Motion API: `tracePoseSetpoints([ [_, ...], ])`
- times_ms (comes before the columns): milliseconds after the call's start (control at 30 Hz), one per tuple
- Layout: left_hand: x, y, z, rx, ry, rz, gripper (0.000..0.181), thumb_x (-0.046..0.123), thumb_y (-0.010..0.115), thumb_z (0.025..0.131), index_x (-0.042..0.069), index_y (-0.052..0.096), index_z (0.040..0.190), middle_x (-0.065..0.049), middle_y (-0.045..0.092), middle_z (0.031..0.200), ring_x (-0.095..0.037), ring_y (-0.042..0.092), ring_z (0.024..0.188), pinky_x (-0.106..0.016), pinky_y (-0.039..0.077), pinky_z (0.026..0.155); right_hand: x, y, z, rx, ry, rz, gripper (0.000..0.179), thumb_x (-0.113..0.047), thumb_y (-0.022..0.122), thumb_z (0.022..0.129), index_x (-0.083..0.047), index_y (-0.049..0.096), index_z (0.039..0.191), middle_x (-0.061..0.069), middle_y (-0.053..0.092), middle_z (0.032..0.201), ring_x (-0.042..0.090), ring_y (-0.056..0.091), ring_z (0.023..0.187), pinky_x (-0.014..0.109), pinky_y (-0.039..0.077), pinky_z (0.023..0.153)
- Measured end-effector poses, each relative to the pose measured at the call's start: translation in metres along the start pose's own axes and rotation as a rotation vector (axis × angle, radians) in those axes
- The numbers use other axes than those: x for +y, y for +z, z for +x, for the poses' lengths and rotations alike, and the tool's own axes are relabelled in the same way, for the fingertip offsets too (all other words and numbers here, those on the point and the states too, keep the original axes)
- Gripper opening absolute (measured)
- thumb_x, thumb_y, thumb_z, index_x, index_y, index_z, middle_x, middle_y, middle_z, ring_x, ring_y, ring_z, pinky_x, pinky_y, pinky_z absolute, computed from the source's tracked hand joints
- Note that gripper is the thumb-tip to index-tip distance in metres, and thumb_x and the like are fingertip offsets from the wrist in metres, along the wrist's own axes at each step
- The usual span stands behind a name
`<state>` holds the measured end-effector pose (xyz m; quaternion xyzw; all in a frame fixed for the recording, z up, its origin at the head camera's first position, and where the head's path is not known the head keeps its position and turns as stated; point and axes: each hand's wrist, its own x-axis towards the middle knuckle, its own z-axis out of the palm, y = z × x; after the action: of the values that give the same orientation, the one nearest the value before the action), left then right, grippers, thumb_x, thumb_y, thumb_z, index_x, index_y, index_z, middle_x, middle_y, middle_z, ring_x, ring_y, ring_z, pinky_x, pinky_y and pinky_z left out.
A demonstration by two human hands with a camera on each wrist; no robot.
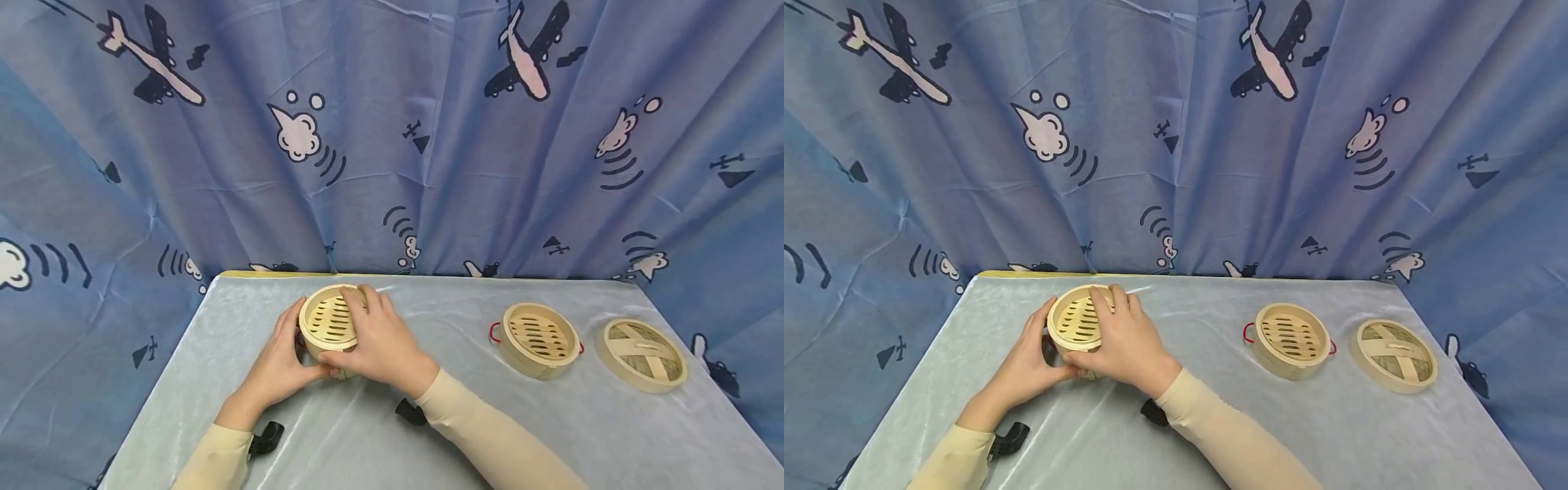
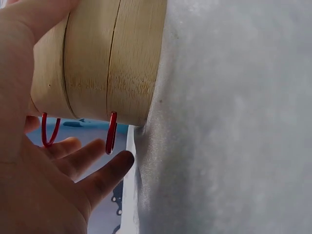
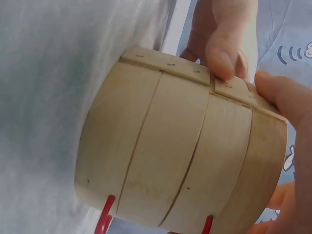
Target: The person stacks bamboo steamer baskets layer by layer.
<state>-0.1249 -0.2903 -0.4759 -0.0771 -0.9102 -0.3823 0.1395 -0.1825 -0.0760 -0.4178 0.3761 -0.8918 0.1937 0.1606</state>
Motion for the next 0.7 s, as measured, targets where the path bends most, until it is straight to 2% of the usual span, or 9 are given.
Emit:
tracePoseSetpoints([
  [267, 0.0015, -0.0003, -0.0002, -0.021, -0.001, -0.091, 0.124, 0.058, 0.088, 0.065, 0.031, 0.011, 0.159, -0.007, 0.029, 0.154, -0.021, 0.043, 0.123, -0.047, 0.042, 0.098, -0.0022, 0.0011, -0.0026, 0.025, -0.004, -0.026, 0.109, -0.082, 0.065, 0.069, -0.012, 0.04, 0.149, 0.017, 0.044, 0.136, 0.033, 0.049, 0.11, 0.045, 0.054, 0.079],
  [433, 0.0006, -0.0004, -0.0014, -0.03, -0.016, -0.093, 0.124, 0.058, 0.088, 0.065, 0.035, 0.009, 0.159, -0.008, 0.028, 0.154, -0.021, 0.044, 0.122, -0.046, 0.043, 0.096, -0.0021, 0.0016, -0.0036, 0.009, -0.005, -0.02, 0.111, -0.084, 0.063, 0.069, -0.012, 0.038, 0.15, 0.018, 0.043, 0.139, 0.033, 0.049, 0.112, 0.046, 0.054, 0.079],
  [700, -0.0021, 0.0001, -0.0016, -0.029, -0.016, -0.096, 0.12, 0.054, 0.087, 0.07, 0.037, 0.008, 0.158, -0.009, 0.027, 0.154, -0.023, 0.041, 0.13, -0.046, 0.045, 0.099, 0.0021, -0.0033, -0.005, -0.042, -0.002, 0.022, 0.114, -0.086, 0.062, 0.069, -0.015, 0.033, 0.154, 0.018, 0.039, 0.146, 0.034, 0.047, 0.121, 0.049, 0.052, 0.086],
])
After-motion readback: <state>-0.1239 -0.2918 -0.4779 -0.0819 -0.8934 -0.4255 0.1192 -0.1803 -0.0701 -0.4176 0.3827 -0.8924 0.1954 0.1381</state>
